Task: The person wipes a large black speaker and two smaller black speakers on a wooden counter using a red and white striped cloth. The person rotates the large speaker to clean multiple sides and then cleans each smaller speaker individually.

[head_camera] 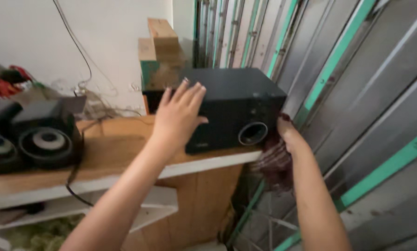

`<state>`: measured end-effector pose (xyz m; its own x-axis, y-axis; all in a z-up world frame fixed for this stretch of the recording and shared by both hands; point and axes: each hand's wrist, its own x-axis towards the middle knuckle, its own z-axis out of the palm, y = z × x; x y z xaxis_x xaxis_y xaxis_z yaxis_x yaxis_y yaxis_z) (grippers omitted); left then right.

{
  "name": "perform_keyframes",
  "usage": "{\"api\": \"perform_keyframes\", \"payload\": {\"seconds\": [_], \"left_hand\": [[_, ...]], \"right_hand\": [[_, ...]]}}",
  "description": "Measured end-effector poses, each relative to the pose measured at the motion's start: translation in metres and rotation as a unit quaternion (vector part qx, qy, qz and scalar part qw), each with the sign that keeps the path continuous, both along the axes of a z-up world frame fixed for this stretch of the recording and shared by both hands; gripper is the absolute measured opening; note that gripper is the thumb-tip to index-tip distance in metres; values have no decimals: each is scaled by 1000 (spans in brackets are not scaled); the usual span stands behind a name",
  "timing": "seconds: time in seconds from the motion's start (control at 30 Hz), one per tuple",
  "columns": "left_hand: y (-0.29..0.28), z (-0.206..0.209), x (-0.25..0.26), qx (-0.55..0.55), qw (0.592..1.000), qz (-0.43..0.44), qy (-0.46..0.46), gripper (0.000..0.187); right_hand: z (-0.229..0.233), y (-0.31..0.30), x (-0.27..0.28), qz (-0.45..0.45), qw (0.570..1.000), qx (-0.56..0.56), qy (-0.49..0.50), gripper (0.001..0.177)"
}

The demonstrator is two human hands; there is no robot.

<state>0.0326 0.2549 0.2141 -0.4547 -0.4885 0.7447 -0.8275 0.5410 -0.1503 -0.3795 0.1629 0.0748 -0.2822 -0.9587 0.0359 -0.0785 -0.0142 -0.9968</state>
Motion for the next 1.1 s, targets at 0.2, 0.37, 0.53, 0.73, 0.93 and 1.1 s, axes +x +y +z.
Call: {"api": "perform_keyframes", "payload": {"seconds": [0.2,0.37,0.53,0.73,0.93,1.1], "left_hand": [[-16,-15,10,-33,994,-94,43,81],[-14,-14,16,-48,989,-125,56,78],[-7,-16,30,-49,987,-114,98,77],[2,-31,69,-14,976,-136,171,72],[5,-30,77,-4,963,-154,220,68],[8,-33,81,3,959,-145,245,64]], "right_hand": [[-21,-43,-21,39,994,96,42,47],[-36,-52,-24,77,996,28,-42,42],[-20,-51,-19,15,997,70,-34,40],[28,-14,23,-2,998,50,-32,36],[59,69,56,-101,986,-115,-72,27],[61,124,32,-69,968,-227,-81,26]]}}
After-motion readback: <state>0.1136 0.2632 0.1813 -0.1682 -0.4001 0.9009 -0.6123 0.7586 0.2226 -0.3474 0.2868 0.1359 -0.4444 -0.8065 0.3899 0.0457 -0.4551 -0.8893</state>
